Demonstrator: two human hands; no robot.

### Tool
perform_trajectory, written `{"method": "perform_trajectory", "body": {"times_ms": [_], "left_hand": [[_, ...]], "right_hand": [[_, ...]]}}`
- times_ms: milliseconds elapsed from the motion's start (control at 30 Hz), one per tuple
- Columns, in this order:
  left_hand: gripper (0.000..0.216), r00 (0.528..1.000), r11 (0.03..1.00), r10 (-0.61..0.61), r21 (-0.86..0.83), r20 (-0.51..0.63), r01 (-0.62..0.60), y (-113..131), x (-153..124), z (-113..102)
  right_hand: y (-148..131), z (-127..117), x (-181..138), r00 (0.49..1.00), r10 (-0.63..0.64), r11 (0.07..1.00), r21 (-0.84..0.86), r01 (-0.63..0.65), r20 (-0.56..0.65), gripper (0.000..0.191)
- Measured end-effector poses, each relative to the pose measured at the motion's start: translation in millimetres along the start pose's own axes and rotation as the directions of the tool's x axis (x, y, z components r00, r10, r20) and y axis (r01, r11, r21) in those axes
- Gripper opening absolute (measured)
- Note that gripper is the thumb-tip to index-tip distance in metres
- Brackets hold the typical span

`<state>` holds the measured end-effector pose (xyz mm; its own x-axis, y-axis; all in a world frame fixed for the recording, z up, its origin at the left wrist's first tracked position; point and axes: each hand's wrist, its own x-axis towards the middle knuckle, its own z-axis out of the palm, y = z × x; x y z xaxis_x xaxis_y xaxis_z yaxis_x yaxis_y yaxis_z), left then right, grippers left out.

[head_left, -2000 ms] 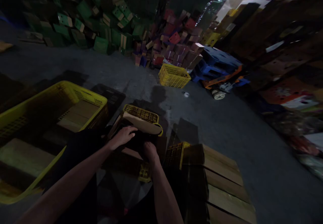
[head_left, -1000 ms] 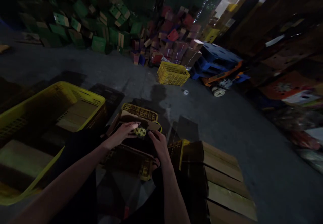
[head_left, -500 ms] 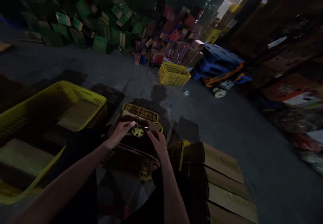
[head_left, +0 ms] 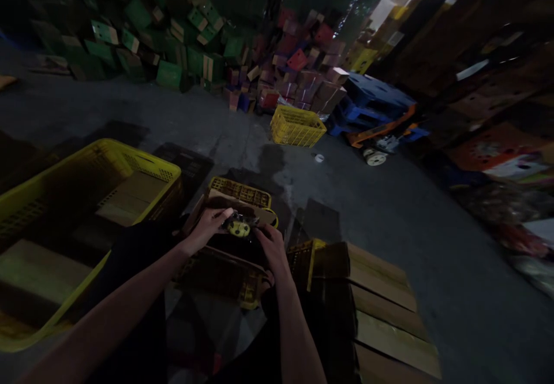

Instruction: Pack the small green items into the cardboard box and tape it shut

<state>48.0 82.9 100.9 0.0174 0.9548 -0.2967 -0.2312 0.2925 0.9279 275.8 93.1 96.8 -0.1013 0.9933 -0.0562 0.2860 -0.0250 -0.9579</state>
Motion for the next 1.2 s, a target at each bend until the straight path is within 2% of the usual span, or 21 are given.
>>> {"method": "perform_trajectory", "body": {"times_ms": [233, 567, 800, 933, 1200], "left_hand": [[0.058, 1.0, 0.996, -0.028, -0.083, 0.012, 0.029, -12, 7, -2], [0.052, 0.996, 0.997, -0.006, -0.083, -0.09, -0.001, -9, 8, 0], [0.053, 0.999, 0.981, -0.033, -0.19, -0.027, 0.028, -15, 11, -4], [0.052, 0.996, 0.992, -0.09, -0.083, 0.024, 0.091, -12, 8, -5], [0.039, 0.999, 0.992, 0.041, 0.117, -0.032, -0.037, 3, 4, 0]], "right_hand": [[20, 4, 3, 0.988, 0.125, 0.939, 0.331, -0.09, -0.087, 0.033], [24, 9, 2, 0.981, 0.188, 0.875, 0.462, -0.143, -0.052, 0.032], [26, 7, 3, 0.977, 0.192, 0.876, 0.466, -0.125, -0.098, 0.031], [27, 3, 3, 0.969, 0.218, 0.859, 0.495, -0.135, -0.114, 0.032], [22, 6, 3, 0.969, 0.232, 0.841, 0.518, -0.157, -0.083, 0.037]]}}
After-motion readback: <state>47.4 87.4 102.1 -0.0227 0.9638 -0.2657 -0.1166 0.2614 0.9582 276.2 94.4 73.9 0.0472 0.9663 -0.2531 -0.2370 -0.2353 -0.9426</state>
